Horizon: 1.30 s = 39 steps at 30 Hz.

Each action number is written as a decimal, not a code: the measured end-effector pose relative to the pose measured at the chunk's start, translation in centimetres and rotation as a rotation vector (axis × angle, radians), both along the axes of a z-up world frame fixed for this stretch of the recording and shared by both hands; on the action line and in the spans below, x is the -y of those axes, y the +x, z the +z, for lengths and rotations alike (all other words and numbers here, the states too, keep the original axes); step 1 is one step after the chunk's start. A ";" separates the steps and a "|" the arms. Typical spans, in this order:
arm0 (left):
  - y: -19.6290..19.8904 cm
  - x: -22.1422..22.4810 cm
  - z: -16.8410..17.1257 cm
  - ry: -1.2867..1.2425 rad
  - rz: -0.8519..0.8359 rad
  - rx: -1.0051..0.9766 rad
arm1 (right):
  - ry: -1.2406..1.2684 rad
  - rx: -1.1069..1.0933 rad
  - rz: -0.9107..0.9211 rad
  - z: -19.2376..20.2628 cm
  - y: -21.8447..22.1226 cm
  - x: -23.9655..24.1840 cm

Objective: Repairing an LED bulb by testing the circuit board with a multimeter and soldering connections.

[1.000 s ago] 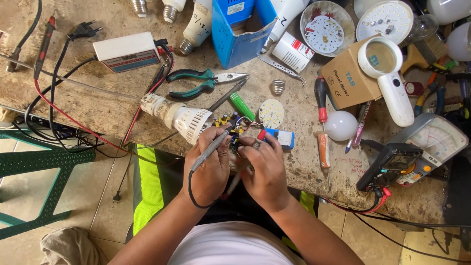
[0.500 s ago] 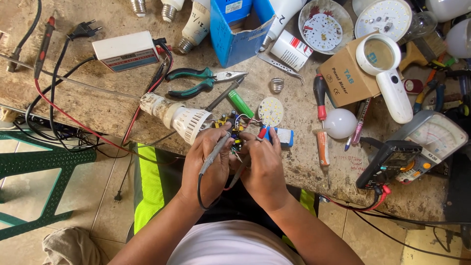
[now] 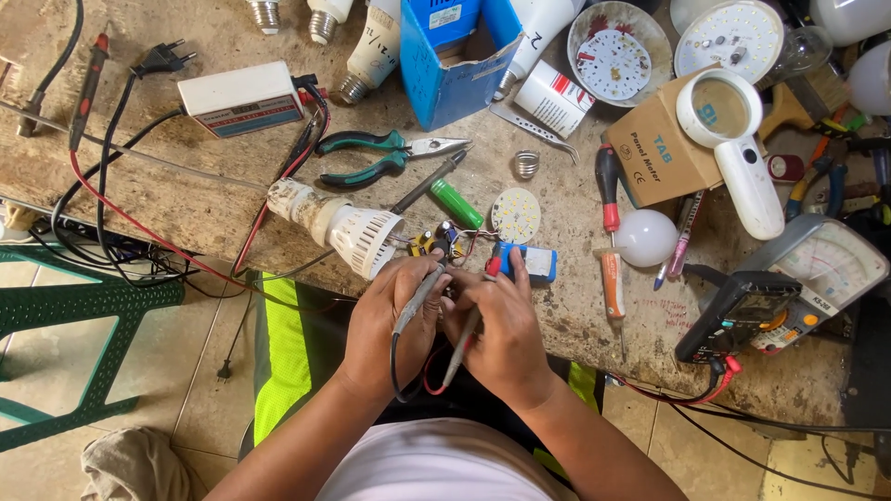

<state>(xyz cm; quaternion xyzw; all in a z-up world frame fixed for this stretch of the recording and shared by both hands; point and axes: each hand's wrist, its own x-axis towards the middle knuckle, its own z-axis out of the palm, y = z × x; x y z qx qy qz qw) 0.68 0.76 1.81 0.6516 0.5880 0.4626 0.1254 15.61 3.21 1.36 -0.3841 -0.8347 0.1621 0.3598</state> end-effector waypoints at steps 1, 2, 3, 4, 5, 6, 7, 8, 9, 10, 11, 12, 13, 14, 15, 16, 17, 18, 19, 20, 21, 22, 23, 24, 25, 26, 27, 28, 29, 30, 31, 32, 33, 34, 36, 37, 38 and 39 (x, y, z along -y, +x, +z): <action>0.0 0.0 -0.1 0.013 0.022 -0.025 | -0.013 -0.050 -0.003 -0.6 0.4 0.0; 0.1 0.0 -0.1 0.026 0.043 -0.049 | -0.027 -0.099 -0.006 -1.1 0.8 0.0; 0.1 0.0 -0.3 0.023 0.045 -0.047 | -0.030 -0.097 -0.005 -2.5 1.9 -0.1; 0.0 -0.1 -0.4 0.031 0.056 -0.063 | -0.027 -0.130 -0.019 -3.8 3.0 -0.3; 0.0 -0.2 -0.5 0.040 0.067 -0.079 | -0.025 -0.164 -0.033 -5.1 4.1 -0.4; 0.0 -0.3 -0.4 0.040 0.068 -0.079 | -0.025 -0.164 -0.032 -3.1 3.6 -0.8; 0.0 -0.3 -0.3 0.058 0.094 -0.101 | -0.071 -0.207 -0.046 -1.1 3.1 -1.2; 0.0 -0.4 -0.2 0.077 0.118 -0.123 | -0.117 -0.251 -0.061 0.9 2.7 -1.6; 0.0 -0.3 0.0 0.076 0.117 -0.123 | -0.118 -0.251 -0.062 2.1 2.5 -1.8; 0.0 -0.4 0.2 0.085 0.118 -0.109 | -0.186 -0.309 -0.043 3.4 2.3 -2.1; 0.1 -0.4 0.4 0.094 0.119 -0.095 | -0.255 -0.367 -0.024 4.6 2.1 -2.4; 0.1 -0.4 0.4 0.095 0.118 -0.095 | -0.254 -0.367 -0.025 4.8 2.2 -2.6; 0.1 -0.4 0.3 0.105 0.127 -0.102 | -0.283 -0.325 -0.031 4.9 2.3 -2.9; 0.1 -0.5 0.2 0.116 0.137 -0.110 | -0.311 -0.282 -0.036 5.1 2.3 -3.1; 0.1 -0.5 0.2 0.116 0.137 -0.108 | -0.311 -0.281 -0.035 5.1 2.5 -3.4; 0.1 -0.5 0.3 0.112 0.140 -0.110 | -0.256 -0.202 -0.044 5.1 2.6 -3.7; 0.1 -0.5 0.3 0.107 0.142 -0.112 | -0.202 -0.123 -0.052 5.1 2.7 -3.9; 0.1 -0.4 0.4 0.106 0.144 -0.112 | -0.203 -0.122 -0.050 5.0 2.5 -3.9; 0.2 -0.3 0.6 0.092 0.146 -0.117 | -0.172 -0.115 -0.023 4.8 2.3 -3.9; 0.3 -0.3 0.7 0.079 0.145 -0.123 | -0.141 -0.109 0.001 4.7 2.2 -3.8; 0.2 -0.3 0.7 0.079 0.144 -0.123 | -0.142 -0.109 0.001 4.3 2.1 -4.0; 0.2 -0.4 0.7 0.078 0.141 -0.135 | -0.133 -0.082 0.038 3.8 2.0 -4.2; 0.2 -0.4 0.8 0.077 0.138 -0.146 | -0.125 -0.056 0.076 3.4 2.0 -4.3; 0.3 -0.4 0.6 0.078 0.135 -0.147 | -0.125 -0.056 0.073 3.2 1.9 -4.6; 0.3 -0.4 0.5 0.072 0.148 -0.159 | -0.090 -0.022 0.078 2.9 1.9 -4.8; 0.4 -0.4 0.5 0.066 0.163 -0.171 | -0.056 0.012 0.085 2.7 1.8 -5.0; 0.4 -0.4 0.6 0.067 0.161 -0.171 | -0.055 0.012 0.083 2.9 1.7 -5.0; 0.4 -0.4 0.7 0.060 0.162 -0.167 | -0.075 -0.002 0.081 3.1 1.5 -5.0; 0.4 -0.4 0.8 0.052 0.164 -0.164 | -0.096 -0.017 0.078 3.3 1.4 -5.0; 0.4 -0.4 0.6 0.051 0.165 -0.163 | -0.097 -0.016 0.080 3.4 1.3 -5.0; 0.4 -0.3 0.4 0.021 0.157 -0.157 | -0.102 -0.019 0.082 3.5 1.3 -5.0; 0.4 -0.3 0.3 -0.010 0.149 -0.151 | -0.109 -0.021 0.084 3.6 1.3 -5.0; 0.3 -0.3 0.3 -0.012 0.151 -0.151 | -0.110 -0.021 0.086 3.5 1.3 -5.1; 0.3 -0.3 0.2 -0.018 0.141 -0.153 | -0.114 -0.015 0.083 3.5 1.3 -5.1; 0.2 -0.3 0.4 -0.025 0.131 -0.154 | -0.119 -0.009 0.081 3.5 1.3 -5.1; 0.2 -0.3 0.5 -0.031 0.131 -0.154 | -0.118 -0.008 0.080 3.5 1.2 -5.1; 0.2 -0.3 0.6 -0.038 0.130 -0.153 | -0.117 -0.006 0.079 3.6 1.2 -5.1; 0.2 -0.3 0.6 -0.038 0.129 -0.152 | -0.117 -0.006 0.077 3.5 1.2 -5.1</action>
